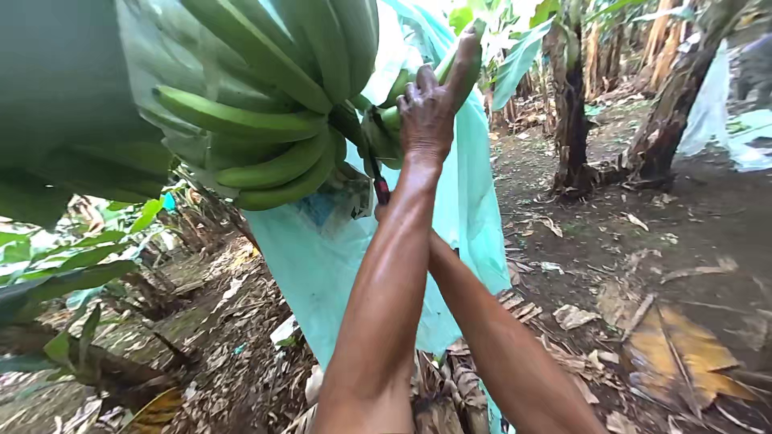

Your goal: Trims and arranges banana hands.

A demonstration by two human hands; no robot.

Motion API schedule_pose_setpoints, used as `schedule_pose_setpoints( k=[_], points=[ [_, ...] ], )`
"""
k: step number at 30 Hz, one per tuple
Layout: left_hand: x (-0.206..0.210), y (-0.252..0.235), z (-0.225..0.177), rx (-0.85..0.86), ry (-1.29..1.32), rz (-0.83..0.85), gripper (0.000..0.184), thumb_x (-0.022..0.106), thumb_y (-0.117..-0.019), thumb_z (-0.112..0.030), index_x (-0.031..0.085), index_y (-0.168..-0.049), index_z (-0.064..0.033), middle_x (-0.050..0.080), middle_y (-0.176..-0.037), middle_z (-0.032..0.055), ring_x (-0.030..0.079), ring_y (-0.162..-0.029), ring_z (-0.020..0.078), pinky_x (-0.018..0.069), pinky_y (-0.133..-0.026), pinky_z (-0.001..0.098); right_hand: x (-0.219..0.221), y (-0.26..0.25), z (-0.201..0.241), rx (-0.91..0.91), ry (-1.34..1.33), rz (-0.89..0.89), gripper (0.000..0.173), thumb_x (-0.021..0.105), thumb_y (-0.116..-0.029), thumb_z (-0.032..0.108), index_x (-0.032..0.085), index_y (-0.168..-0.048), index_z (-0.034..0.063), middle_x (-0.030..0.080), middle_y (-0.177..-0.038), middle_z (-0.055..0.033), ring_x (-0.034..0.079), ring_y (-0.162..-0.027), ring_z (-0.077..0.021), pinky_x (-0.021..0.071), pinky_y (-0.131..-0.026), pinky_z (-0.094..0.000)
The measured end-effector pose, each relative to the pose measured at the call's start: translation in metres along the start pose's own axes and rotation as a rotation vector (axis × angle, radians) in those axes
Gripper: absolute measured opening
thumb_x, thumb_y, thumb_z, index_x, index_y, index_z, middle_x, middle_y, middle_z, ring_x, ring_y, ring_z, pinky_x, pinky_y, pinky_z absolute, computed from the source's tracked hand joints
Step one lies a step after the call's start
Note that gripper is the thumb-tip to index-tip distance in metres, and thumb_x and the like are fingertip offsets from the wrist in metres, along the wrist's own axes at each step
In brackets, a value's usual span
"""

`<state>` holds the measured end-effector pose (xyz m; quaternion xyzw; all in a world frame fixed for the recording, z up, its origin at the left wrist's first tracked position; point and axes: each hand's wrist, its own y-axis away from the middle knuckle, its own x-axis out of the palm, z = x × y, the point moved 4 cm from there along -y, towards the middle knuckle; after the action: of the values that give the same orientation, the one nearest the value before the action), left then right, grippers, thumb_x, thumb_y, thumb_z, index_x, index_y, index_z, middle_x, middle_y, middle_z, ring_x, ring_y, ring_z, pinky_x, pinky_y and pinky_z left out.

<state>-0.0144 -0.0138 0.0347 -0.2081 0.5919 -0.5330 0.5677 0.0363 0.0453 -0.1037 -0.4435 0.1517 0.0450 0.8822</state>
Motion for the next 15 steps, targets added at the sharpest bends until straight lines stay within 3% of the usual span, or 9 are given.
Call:
schedule_pose_setpoints(
  k=[1,2,3,4,6,8,10,12,15],
  points=[
    [-0.003,0.003,-0.004,0.022,0.006,0.010,0.103,0.075,-0.0843,-0.017,0.017,-0.162,-0.0499,0.054,-0.137,0.0224,0.060,-0.115,0.0413,0.0517,-0.092,0.0556,-0.002,0.042,0.010,0.209,0.033,-0.026,0.031,0.067,-0.0951,0.004,0.063,-0.122,-0.0106,0.072,-0.103,-0.0205,0.070,-0.093,-0.0248,0.0558,-0.091,-0.0398],
    [-0.006,0.009,-0.010,0.049,0.010,0.005,0.106,0.079,-0.0803,-0.018,0.018,-0.163,-0.0470,0.057,-0.134,0.0215,0.060,-0.114,0.0409,0.0518,-0.091,0.0549,0.005,0.089,0.005,0.302,0.075,-0.067,0.039,0.065,-0.0951,0.011,0.058,-0.130,-0.0062,0.072,-0.096,-0.0144,0.071,-0.085,-0.0211,0.0589,-0.082,-0.0410],
    [-0.008,0.016,-0.016,0.080,0.014,-0.001,0.109,0.081,-0.0771,-0.019,0.020,-0.164,-0.0431,0.059,-0.131,0.0202,0.061,-0.112,0.0402,0.0520,-0.089,0.0536,0.011,0.142,-0.004,0.368,0.095,-0.101,0.040,0.060,-0.0977,0.018,0.054,-0.132,-0.0009,0.070,-0.085,-0.0081,0.069,-0.071,-0.0170,0.0603,-0.067,-0.0398],
    [-0.010,0.023,-0.023,0.114,0.024,-0.010,0.110,0.081,-0.0740,-0.017,0.023,-0.165,-0.0373,0.060,-0.128,0.0197,0.061,-0.111,0.0403,0.0525,-0.086,0.0527,0.014,0.203,-0.014,0.444,0.090,-0.121,0.041,0.057,-0.0987,0.022,0.053,-0.134,0.0021,0.068,-0.080,-0.0057,0.066,-0.063,-0.0156,0.0594,-0.059,-0.0394],
    [-0.010,0.038,-0.039,0.158,0.066,0.005,0.101,0.081,-0.0694,-0.015,0.037,-0.160,-0.0257,0.062,-0.126,0.0195,0.062,-0.111,0.0409,0.0533,-0.085,0.0529,0.005,0.338,-0.040,0.703,0.058,-0.150,0.046,0.059,-0.0987,0.023,0.051,-0.140,0.0048,0.071,-0.088,-0.0085,0.069,-0.068,-0.0183,0.0615,-0.063,-0.0425],
    [-0.012,0.055,-0.048,0.142,0.161,0.111,0.078,0.079,-0.0688,-0.017,0.055,-0.143,-0.0177,0.064,-0.128,0.0189,0.062,-0.115,0.0410,0.0528,-0.088,0.0567,-0.020,0.470,-0.067,1.074,0.065,-0.250,0.049,0.060,-0.0972,0.020,0.048,-0.143,0.0052,0.071,-0.094,-0.0146,0.070,-0.072,-0.0260,0.0611,-0.066,-0.0509],
    [-0.006,0.089,-0.047,0.104,0.290,0.298,0.066,0.079,-0.0717,-0.021,0.061,-0.135,-0.0128,0.065,-0.130,0.0166,0.063,-0.120,0.0366,0.0531,-0.094,0.0593,-0.052,0.576,-0.075,1.360,0.092,-0.398,0.051,0.057,-0.0974,0.019,0.045,-0.145,0.0040,0.068,-0.092,-0.0172,0.068,-0.068,-0.0279,0.0592,-0.063,-0.0524],
    [0.004,0.148,-0.038,0.098,0.449,0.471,0.081,0.082,-0.0695,-0.019,0.051,-0.144,-0.0127,0.061,-0.134,0.0145,0.064,-0.119,0.0310,0.0549,-0.094,0.0585,-0.078,0.656,-0.070,1.526,0.100,-0.547,0.047,0.055,-0.1006,0.020,0.047,-0.144,0.0038,0.068,-0.089,-0.0173,0.067,-0.064,-0.0277,0.0594,-0.060,-0.0514],
    [0.022,0.266,-0.019,0.015,0.710,0.646,0.106,0.091,-0.0629,-0.013,0.037,-0.153,-0.0164,0.064,-0.129,0.0149,0.068,-0.109,0.0283,0.0598,-0.088,0.0558,-0.100,0.713,-0.067,1.586,0.025,-0.801,0.043,0.054,-0.1032,0.020,0.049,-0.141,0.0005,0.066,-0.086,-0.0157,0.065,-0.062,-0.0249,0.0590,-0.059,-0.0470]
  ],
)
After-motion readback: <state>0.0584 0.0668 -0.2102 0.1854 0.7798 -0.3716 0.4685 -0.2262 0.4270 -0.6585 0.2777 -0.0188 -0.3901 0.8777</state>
